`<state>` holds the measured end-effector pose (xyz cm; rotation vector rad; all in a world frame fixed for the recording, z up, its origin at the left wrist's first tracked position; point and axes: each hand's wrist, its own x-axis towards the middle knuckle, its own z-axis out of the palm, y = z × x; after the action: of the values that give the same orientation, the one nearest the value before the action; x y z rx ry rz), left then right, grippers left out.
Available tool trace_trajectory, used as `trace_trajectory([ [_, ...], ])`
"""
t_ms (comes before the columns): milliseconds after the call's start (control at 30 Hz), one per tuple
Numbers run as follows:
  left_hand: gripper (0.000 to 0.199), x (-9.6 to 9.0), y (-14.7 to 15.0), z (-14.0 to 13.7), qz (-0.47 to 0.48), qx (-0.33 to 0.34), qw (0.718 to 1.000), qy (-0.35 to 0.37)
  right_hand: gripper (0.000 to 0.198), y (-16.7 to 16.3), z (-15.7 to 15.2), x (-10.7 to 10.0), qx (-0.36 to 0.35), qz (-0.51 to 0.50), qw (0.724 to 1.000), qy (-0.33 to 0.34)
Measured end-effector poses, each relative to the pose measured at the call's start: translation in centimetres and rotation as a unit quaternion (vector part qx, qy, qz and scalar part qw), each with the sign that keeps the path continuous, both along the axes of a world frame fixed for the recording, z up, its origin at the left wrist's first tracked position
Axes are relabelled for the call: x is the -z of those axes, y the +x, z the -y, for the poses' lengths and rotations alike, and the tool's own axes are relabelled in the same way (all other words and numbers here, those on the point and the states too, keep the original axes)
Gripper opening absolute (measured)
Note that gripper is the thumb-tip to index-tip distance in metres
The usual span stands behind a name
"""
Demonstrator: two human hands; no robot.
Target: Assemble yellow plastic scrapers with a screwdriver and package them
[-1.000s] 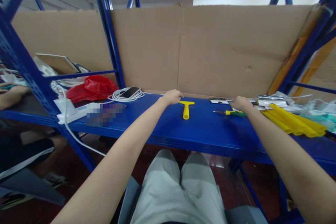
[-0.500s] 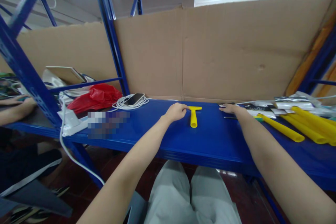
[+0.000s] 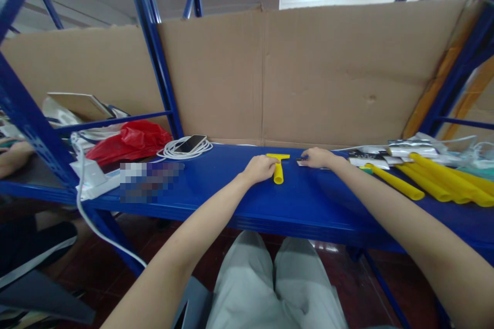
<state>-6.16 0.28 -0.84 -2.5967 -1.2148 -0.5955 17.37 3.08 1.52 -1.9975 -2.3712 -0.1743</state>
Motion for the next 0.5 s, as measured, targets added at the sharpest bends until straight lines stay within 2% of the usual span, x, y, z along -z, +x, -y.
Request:
trace_trajectory([
  [100,0.035,0.1,0.1,0.0,0.03,-0.009,0.999,-0.012,0.04,0.1,1.2,-0.4,0.027,-0.044,0.997,0.055],
  [200,0.035,0.2,0.2,0.0,0.039,-0.01,0.999,-0.019,0.045,0.6,2.2,-0.2,0.128,-0.072,0.985,0.093],
  [300,0.035,0.2,0.4,0.1,0.04,-0.01,0.999,-0.017,0.054,1.0,3.0,0.4,0.184,-0.069,0.979,0.058],
  [500,0.034,0.0,0.3,0.4,0.054,-0.018,0.998,-0.017,0.05,1.3,3.4,1.5,0.194,-0.063,0.979,0.011],
])
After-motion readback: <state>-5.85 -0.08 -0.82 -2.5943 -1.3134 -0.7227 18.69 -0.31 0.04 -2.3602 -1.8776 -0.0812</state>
